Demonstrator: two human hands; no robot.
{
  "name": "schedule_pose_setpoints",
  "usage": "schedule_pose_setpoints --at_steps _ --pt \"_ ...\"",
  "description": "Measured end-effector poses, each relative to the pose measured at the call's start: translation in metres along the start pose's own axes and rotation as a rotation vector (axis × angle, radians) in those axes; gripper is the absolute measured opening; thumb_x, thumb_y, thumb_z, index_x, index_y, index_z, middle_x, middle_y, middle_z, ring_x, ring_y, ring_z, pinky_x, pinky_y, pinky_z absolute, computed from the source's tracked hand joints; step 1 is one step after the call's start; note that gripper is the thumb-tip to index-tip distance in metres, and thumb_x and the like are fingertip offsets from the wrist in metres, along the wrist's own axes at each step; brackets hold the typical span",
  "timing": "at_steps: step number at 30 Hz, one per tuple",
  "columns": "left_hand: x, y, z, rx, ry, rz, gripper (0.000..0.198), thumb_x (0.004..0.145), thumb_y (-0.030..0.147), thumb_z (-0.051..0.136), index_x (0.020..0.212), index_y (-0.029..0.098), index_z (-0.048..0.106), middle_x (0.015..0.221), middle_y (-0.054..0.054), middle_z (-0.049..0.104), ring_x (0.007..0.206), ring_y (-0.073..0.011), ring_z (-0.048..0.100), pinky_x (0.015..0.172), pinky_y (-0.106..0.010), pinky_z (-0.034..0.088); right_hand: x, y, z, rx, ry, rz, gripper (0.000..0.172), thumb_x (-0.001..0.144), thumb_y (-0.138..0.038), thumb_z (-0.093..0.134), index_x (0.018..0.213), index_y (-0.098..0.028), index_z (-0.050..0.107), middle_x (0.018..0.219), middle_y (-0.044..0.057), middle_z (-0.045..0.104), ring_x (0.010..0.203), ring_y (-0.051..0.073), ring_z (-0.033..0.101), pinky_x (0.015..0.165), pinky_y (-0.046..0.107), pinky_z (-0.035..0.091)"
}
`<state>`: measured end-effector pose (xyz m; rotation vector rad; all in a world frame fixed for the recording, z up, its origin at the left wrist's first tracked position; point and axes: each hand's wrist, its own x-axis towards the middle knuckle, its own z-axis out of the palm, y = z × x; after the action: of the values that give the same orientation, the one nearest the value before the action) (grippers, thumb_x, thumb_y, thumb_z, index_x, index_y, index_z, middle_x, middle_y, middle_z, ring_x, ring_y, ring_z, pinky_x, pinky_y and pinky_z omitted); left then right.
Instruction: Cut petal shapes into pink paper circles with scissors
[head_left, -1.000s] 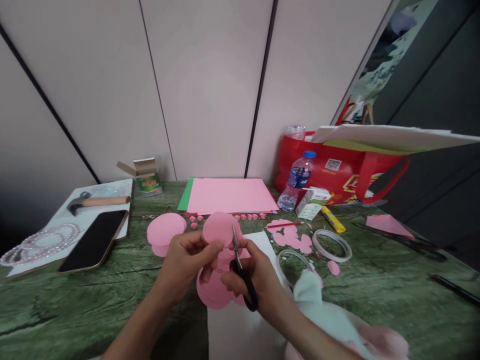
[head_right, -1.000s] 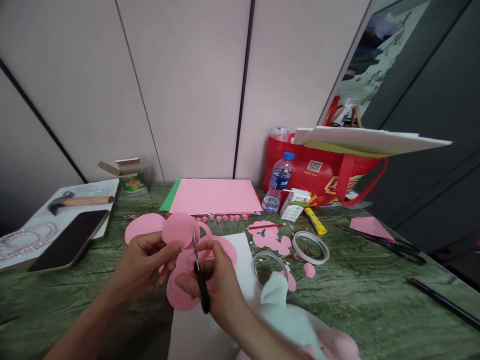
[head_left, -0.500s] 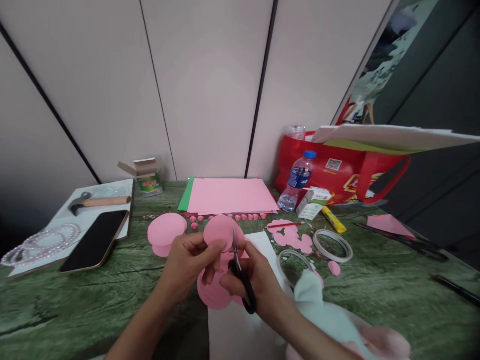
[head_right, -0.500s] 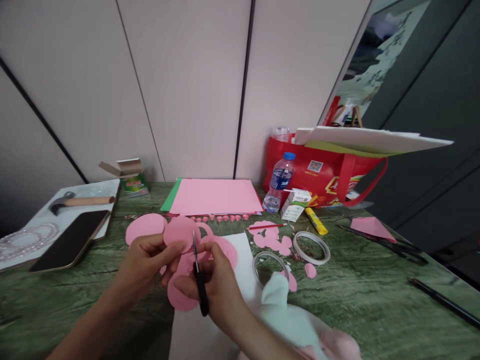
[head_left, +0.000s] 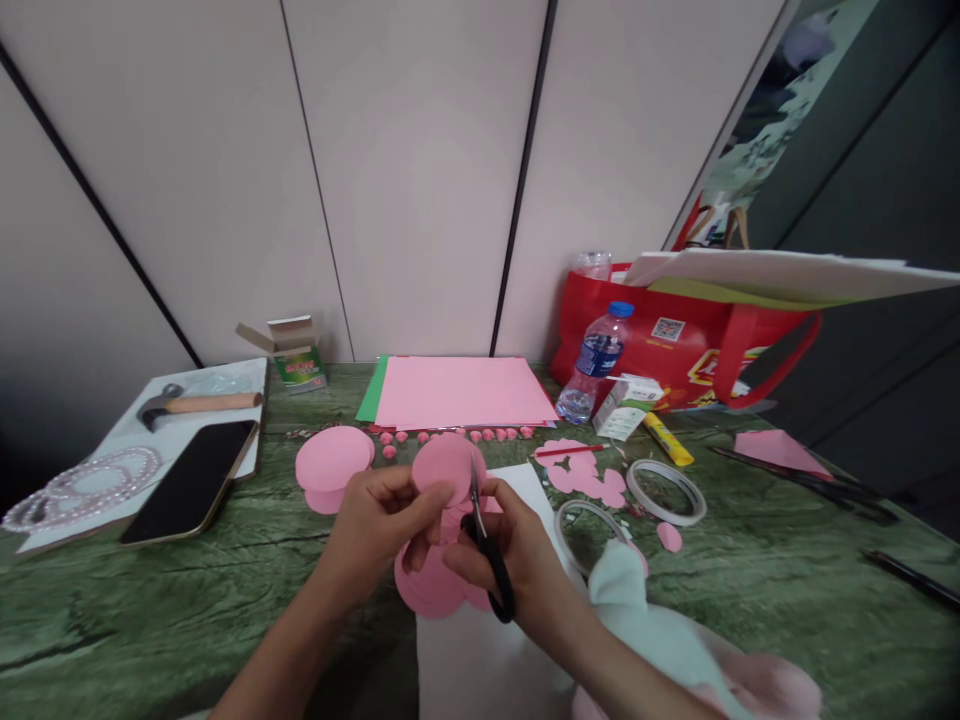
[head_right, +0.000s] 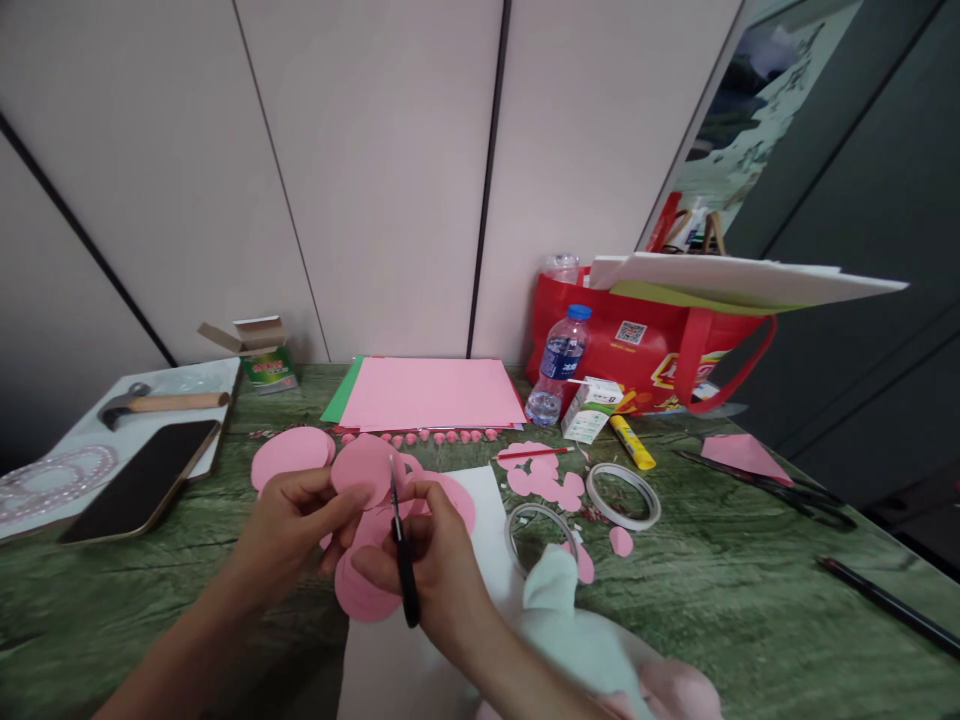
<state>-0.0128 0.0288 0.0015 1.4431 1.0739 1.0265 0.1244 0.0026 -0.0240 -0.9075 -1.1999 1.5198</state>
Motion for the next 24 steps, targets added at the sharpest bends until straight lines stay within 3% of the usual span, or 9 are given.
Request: schedule_pose_setpoints --at_steps 18,24 --pt "0.0002 0.003 -0.0016 -0.182 0.079 0.009 0.028 0.071 0.029 0.056 0.05 0.014 0.048 0.04 0.005 0.049 0.027 -0.0036 0.04 0.027 -0.014 0.028 0.0006 -0.0019 0.0018 -0.064 0.074 0.069 0.054 0.051 -0.038 0.072 0.085 -0.021 0.034 0.045 -0.01 0.044 0.037 0.007 0.038 0.038 0.018 0.03" --pt "-0.0034 0.0012 0.0034 -0.013 0.009 -0.001 0.032 0.073 0.033 0.054 0.048 0.013 0.05 0.036 0.004 0.048 0.025 -0.003 0.038 0.026 -0.014 0.025 -0.0002 -0.001 0.0035 -0.042 0.05 0.066 0.054 0.05 -0.04 0.073 0.081 -0.022 0.032 0.044 -0.011 0.042 0.037 0.007 0.036 0.037 0.018 0.03"
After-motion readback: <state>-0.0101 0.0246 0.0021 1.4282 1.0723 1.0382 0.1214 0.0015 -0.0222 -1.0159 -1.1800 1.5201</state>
